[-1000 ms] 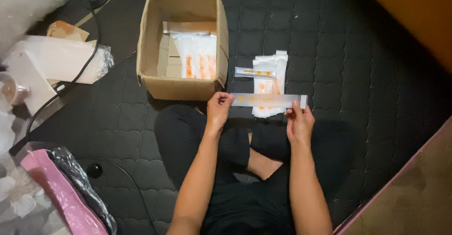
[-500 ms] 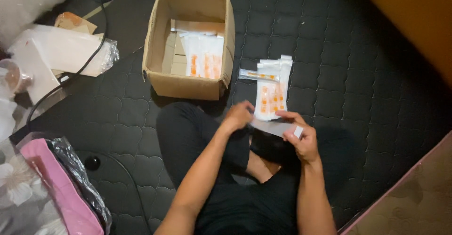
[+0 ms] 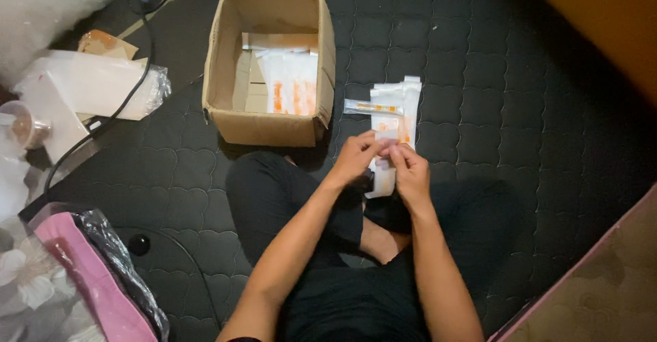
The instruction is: The person organizes printed plastic strips by taking them out of a cardboard box and placing them into vertical stacks on a floor mat.
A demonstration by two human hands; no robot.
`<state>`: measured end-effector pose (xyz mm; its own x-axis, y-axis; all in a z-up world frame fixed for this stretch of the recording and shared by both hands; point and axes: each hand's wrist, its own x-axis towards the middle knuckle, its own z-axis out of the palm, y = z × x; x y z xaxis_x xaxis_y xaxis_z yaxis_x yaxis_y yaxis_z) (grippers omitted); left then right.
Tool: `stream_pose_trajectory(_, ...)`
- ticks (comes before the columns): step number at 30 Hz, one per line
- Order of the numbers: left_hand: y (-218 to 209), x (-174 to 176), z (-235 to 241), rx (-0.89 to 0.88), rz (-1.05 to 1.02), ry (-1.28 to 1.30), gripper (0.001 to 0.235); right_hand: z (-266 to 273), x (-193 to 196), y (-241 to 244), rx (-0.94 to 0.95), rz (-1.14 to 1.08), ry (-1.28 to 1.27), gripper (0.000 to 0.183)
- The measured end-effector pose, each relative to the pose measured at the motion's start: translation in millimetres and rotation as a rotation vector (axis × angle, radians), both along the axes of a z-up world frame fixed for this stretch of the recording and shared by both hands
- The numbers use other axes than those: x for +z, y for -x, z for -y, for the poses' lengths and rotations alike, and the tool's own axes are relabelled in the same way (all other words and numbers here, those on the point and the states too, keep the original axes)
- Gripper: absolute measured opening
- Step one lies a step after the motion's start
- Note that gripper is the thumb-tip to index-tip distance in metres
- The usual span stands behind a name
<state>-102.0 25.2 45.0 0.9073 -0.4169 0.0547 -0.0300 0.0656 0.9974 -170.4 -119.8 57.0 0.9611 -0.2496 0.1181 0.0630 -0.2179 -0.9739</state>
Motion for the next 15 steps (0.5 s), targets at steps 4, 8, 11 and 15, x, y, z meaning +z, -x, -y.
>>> stream_pose_trajectory(4, -24, 17, 10, 0.026, -0.011, -0.112, 0.034, -12, -4, 4, -0.004, -0.087, -0.006, 0.027)
stream_pose_trajectory(8, -59, 10, 15, 0.074, 0.053, -0.186, 0.039, -22, -4, 23, -0.046, -0.178, -0.041, 0.027)
stream_pose_trajectory(11, -75, 12, 19, 0.060, 0.088, -0.196, 0.042, -21, -8, 38, -0.069, -0.274, -0.079, 0.028)
stream_pose_trajectory(15, -93, -34, 20, 0.086, -0.045, -0.234, 0.043, -23, -26, 57, -0.043, -0.461, -0.096, 0.029)
